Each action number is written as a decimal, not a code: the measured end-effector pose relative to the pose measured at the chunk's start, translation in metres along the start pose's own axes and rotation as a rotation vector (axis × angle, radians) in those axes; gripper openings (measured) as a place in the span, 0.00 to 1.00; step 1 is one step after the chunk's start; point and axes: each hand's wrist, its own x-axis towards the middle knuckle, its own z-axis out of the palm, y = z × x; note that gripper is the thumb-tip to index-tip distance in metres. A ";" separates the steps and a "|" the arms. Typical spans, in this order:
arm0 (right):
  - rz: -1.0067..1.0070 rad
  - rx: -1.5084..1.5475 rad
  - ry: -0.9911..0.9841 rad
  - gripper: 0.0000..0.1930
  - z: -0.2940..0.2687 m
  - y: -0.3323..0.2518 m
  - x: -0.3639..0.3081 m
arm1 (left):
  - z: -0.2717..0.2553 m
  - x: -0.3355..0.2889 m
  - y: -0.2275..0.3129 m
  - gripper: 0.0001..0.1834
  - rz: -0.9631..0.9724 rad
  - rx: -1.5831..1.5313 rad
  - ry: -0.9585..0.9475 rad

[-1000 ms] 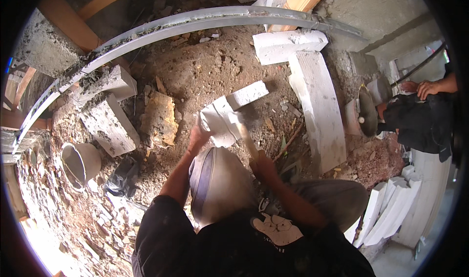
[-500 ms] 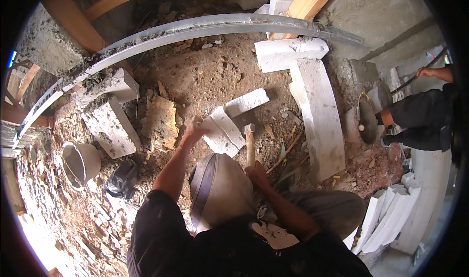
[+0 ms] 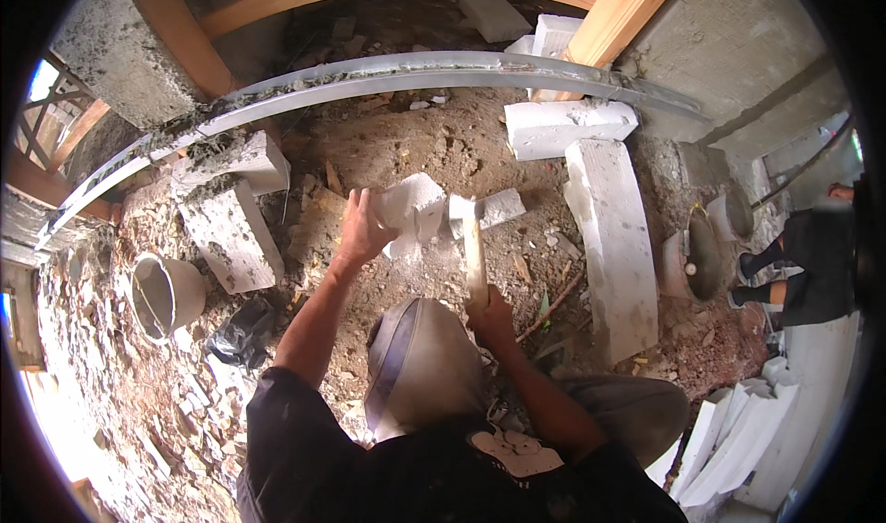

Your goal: The person breaks a white block with a hammer, scoops mortar from a bucket with a trowel, and applies it to a metal track. The person then places the block into the track and taps it into position.

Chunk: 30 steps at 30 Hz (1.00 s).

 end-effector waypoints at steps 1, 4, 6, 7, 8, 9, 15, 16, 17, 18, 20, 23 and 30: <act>-0.139 0.022 0.018 0.19 -0.003 -0.012 0.002 | 0.002 0.002 -0.004 0.44 0.032 0.040 0.028; -0.373 0.058 0.048 0.19 -0.008 -0.042 0.008 | 0.015 0.004 -0.019 0.46 0.050 0.117 0.011; -0.516 0.018 0.093 0.20 -0.006 -0.052 0.013 | 0.023 0.005 -0.028 0.47 0.014 0.092 -0.042; -0.533 -0.054 0.094 0.21 -0.004 -0.053 0.016 | 0.025 0.005 -0.032 0.47 0.023 0.129 -0.025; -0.497 -0.055 0.054 0.21 -0.001 -0.052 0.019 | 0.027 0.004 -0.033 0.47 0.033 0.168 -0.008; -0.473 -0.054 0.021 0.21 0.001 -0.050 0.022 | 0.028 0.004 -0.034 0.47 -0.006 0.229 -0.034; -0.157 -0.453 -0.128 0.20 0.008 -0.063 0.023 | 0.021 0.007 -0.031 0.48 -0.001 0.198 -0.064; -0.293 -0.351 -0.104 0.19 0.005 -0.078 0.020 | 0.020 0.008 -0.031 0.48 -0.049 0.216 -0.100; -0.362 -0.283 -0.073 0.19 0.002 -0.095 0.014 | 0.019 0.008 -0.031 0.48 -0.045 0.190 -0.097; -0.345 -0.242 -0.054 0.18 -0.003 -0.115 0.007 | 0.018 0.010 -0.031 0.48 -0.064 0.164 -0.128; -0.666 0.084 0.053 0.15 -0.019 -0.154 -0.003 | 0.018 0.012 -0.033 0.48 -0.071 0.131 -0.144; -1.141 0.210 0.236 0.09 -0.043 -0.178 0.000 | 0.021 0.014 -0.035 0.46 -0.043 0.123 -0.108; -0.092 -0.583 -0.120 0.14 0.031 -0.060 0.032 | 0.025 0.014 -0.045 0.43 0.039 0.075 -0.075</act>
